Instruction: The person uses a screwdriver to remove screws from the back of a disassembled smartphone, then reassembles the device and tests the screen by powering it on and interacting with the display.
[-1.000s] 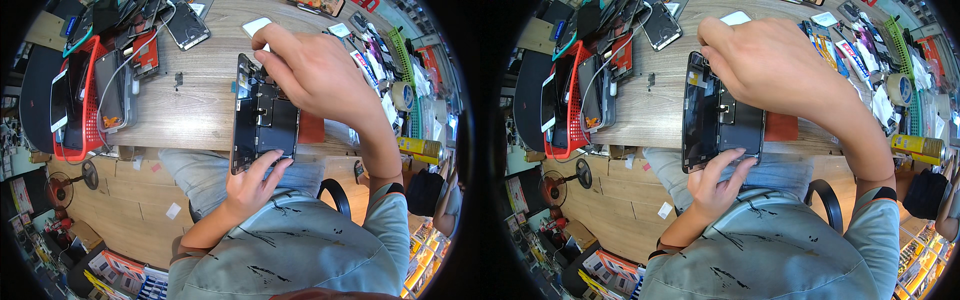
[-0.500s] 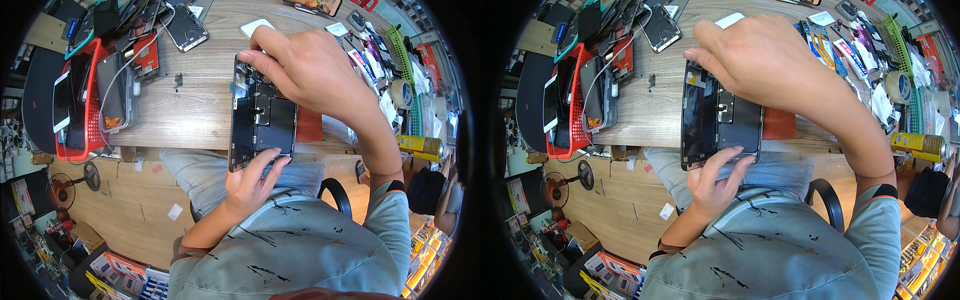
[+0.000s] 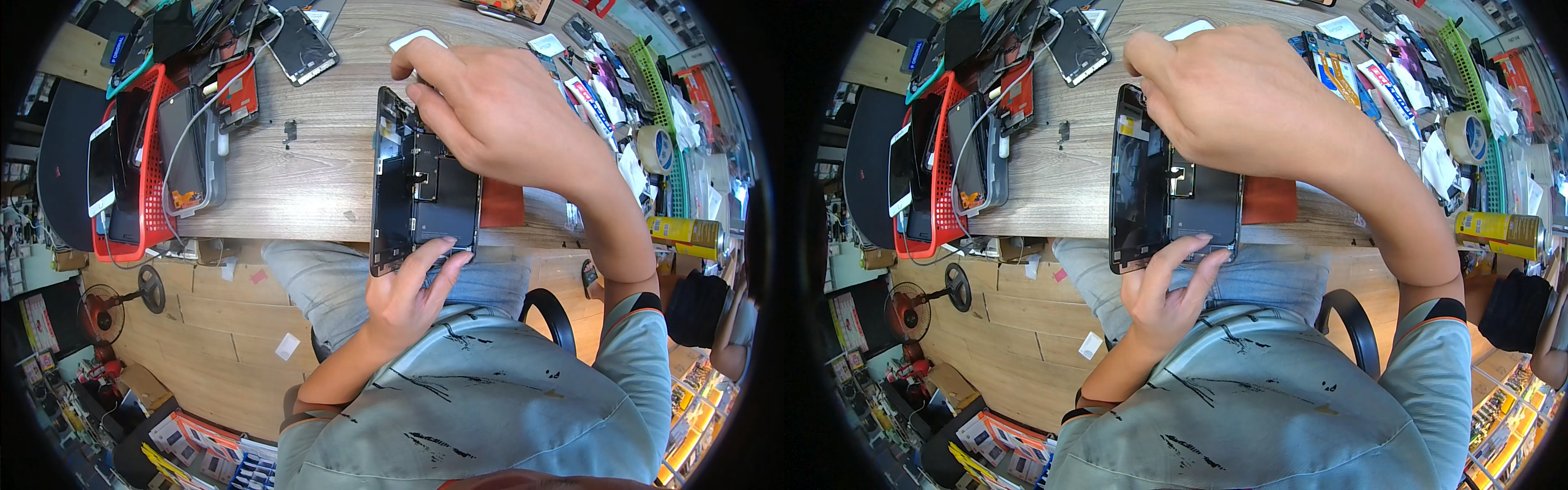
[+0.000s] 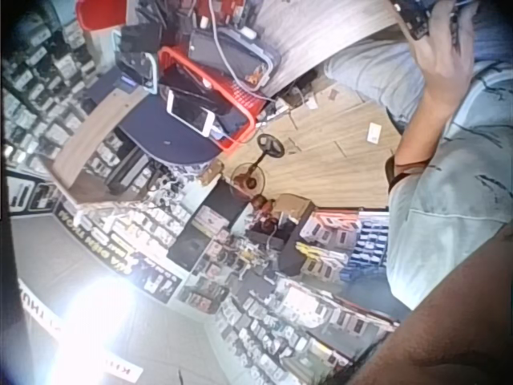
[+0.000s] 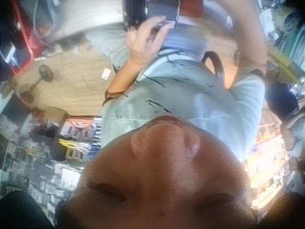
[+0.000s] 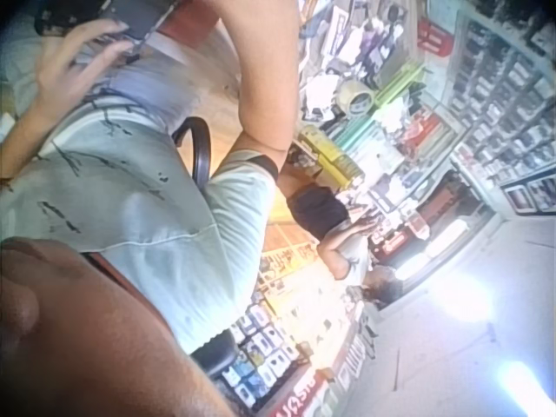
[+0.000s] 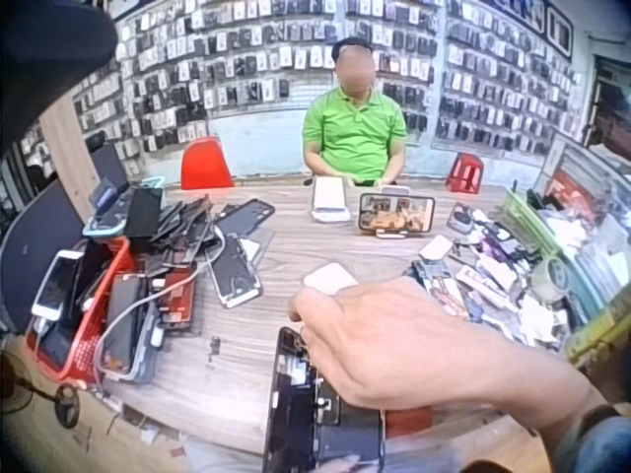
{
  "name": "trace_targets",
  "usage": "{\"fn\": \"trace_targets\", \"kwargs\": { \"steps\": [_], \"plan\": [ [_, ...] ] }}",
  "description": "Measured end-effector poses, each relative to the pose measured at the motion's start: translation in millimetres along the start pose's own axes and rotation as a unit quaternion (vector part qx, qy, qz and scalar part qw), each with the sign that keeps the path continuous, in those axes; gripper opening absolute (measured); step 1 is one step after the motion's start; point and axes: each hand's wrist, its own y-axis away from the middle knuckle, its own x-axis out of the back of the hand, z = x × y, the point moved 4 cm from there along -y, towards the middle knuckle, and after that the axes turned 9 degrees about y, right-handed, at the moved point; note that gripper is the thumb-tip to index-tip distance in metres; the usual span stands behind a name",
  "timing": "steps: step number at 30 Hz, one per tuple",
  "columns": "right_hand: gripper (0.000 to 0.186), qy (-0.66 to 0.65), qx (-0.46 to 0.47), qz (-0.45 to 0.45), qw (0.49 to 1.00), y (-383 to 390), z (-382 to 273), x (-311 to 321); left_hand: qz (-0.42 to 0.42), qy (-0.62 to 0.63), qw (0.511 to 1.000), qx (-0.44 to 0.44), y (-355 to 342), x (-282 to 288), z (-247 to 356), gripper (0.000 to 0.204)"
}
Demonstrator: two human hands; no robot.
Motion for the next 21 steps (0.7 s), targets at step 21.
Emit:
{"fn": "trace_targets", "kwargs": {
  "steps": [21],
  "plan": [
    [0.017,-0.107,-0.135,-0.004,0.985,19,7,22,0.022,0.064,0.997,-0.040,12,-4,-9,0.091]
  ]
}}
